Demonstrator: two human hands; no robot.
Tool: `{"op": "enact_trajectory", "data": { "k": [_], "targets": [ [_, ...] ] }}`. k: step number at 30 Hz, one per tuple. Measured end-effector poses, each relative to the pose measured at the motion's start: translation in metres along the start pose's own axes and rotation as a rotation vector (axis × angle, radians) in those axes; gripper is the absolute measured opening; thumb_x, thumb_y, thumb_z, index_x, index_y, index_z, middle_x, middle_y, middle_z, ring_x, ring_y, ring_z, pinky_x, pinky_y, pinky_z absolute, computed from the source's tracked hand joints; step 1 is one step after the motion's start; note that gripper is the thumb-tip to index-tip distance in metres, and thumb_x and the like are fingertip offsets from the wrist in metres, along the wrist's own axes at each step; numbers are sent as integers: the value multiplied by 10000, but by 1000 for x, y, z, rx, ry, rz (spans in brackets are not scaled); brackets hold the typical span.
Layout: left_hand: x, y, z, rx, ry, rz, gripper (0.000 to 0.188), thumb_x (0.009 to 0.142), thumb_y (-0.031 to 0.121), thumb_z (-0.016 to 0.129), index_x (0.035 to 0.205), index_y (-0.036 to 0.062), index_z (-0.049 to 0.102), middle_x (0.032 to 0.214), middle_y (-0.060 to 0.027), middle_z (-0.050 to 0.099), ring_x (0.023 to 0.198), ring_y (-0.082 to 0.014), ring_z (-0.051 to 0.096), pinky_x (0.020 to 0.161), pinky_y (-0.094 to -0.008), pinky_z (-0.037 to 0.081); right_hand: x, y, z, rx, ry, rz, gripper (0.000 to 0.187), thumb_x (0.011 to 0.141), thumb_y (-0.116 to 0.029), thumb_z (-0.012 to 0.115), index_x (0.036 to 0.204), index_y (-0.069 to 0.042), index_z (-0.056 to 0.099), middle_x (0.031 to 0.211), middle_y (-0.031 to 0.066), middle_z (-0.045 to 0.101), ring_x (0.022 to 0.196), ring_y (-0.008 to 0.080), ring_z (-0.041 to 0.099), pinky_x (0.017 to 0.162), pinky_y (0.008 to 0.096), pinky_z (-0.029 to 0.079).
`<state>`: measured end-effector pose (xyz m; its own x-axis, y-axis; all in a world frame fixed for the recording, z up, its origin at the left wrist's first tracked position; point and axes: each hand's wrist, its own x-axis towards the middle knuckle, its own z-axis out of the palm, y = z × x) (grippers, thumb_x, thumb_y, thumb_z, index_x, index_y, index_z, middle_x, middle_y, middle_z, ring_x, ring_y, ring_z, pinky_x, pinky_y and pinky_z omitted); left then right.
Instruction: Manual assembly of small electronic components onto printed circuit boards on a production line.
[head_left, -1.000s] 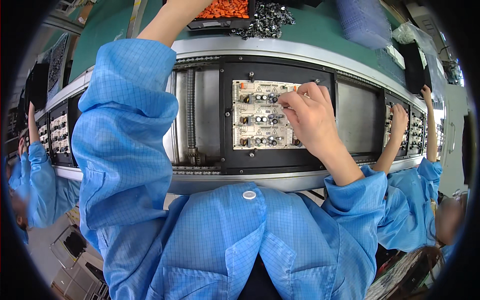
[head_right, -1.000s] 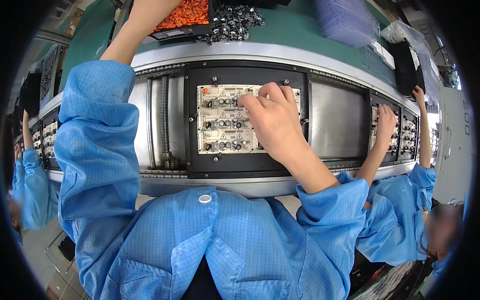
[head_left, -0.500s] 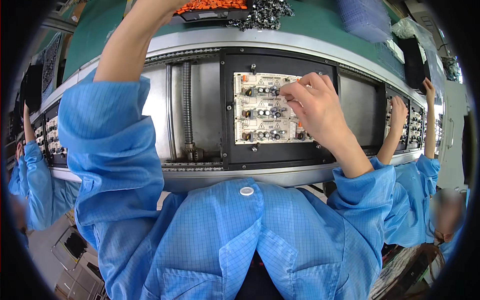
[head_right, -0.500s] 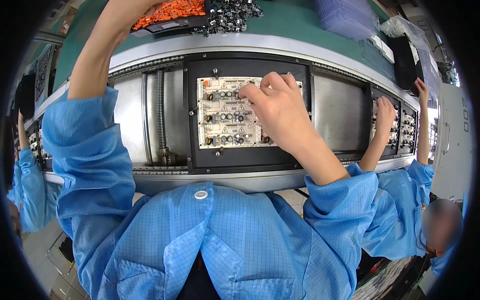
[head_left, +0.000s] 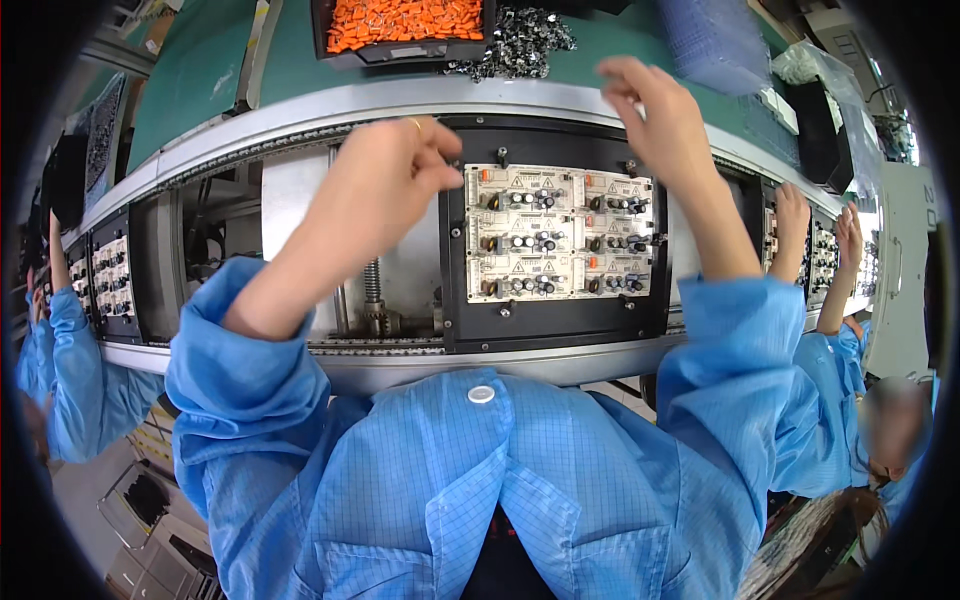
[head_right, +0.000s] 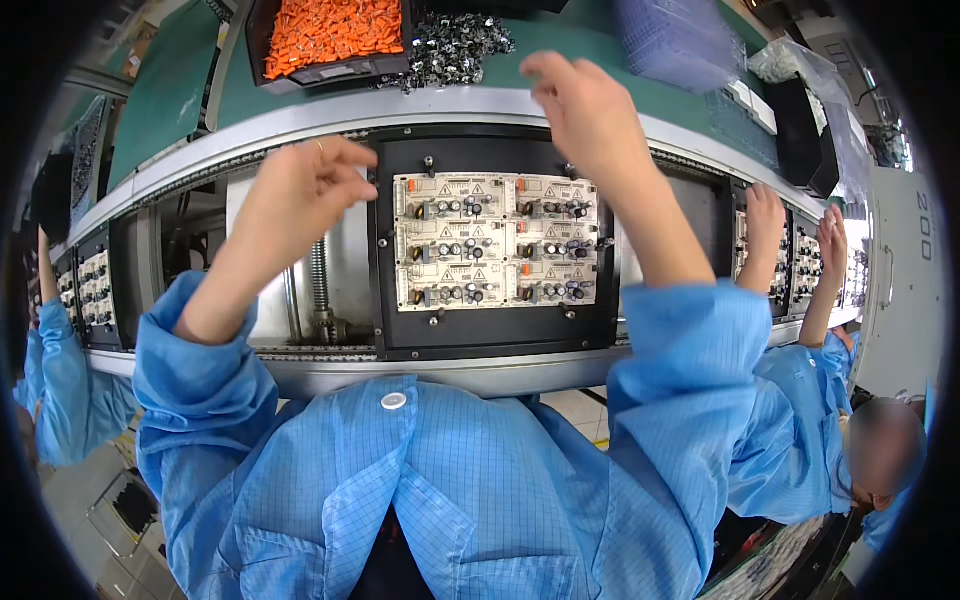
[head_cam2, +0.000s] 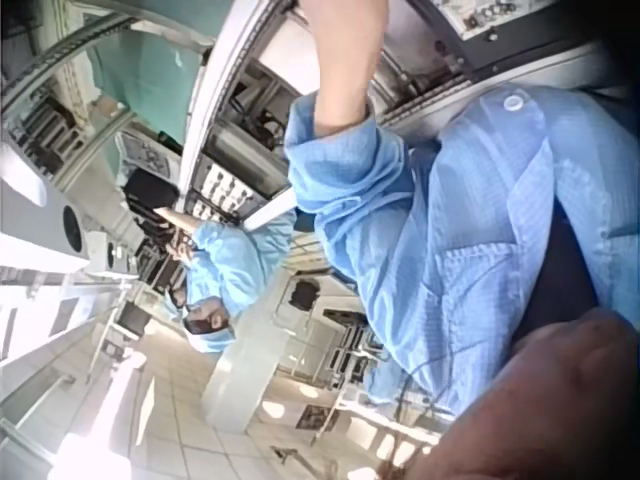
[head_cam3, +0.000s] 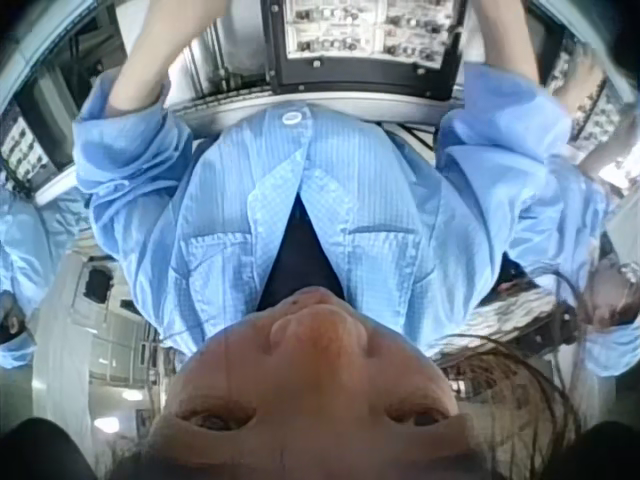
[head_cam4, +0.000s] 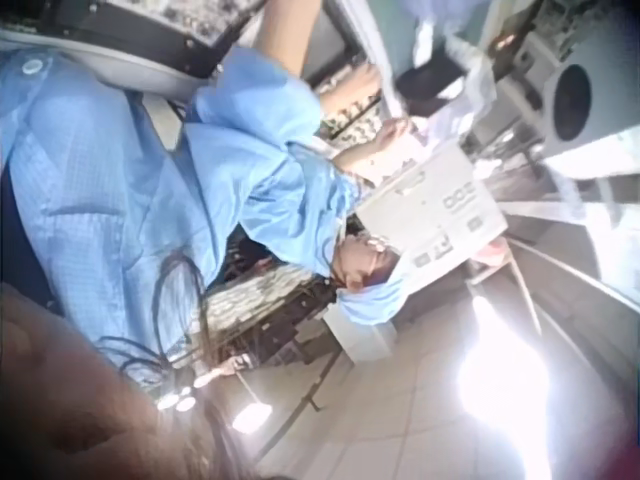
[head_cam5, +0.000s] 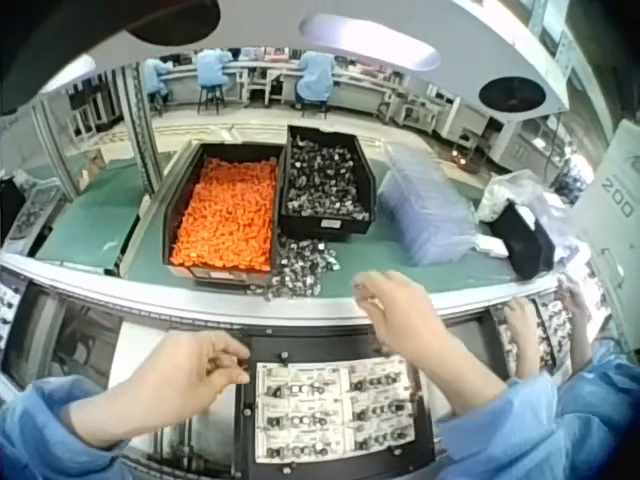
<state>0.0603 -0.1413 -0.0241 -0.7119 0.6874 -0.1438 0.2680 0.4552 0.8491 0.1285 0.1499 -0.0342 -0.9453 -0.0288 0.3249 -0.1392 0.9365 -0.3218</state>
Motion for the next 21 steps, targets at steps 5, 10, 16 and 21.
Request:
{"op": "enact_trajectory", "data": {
  "k": [5,10,16,21],
  "targets": [
    [-18,2,25,51,20,46,152,815,6,653,950,-61,676,835,-216,698,747,-320,698,677,-351,551,48,56,36,25,8,-112,347,847,16,630,1177,-66,564,962,136,682,935,333,659,785,400,528],
    [-28,-4,36,79,47,35,144,857,20,671,985,-46,667,796,-133,700,730,-165,667,652,-283,526,66,56,50,-28,-78,-124,351,842,25,622,1173,-69,555,1032,138,675,971,349,644,818,413,522],
    [-25,4,56,220,37,102,108,818,2,625,916,-42,641,881,-207,663,864,-360,645,774,-415,526,63,58,58,-70,-33,-150,300,851,37,599,1129,-75,608,1013,95,681,906,251,668,804,353,535],
    [-19,7,66,381,4,177,86,809,11,630,867,-53,633,900,-222,646,879,-376,616,811,-436,506,57,62,53,-86,108,-138,118,760,3,638,863,11,694,859,169,632,800,287,642,728,332,525]
  ]
}}
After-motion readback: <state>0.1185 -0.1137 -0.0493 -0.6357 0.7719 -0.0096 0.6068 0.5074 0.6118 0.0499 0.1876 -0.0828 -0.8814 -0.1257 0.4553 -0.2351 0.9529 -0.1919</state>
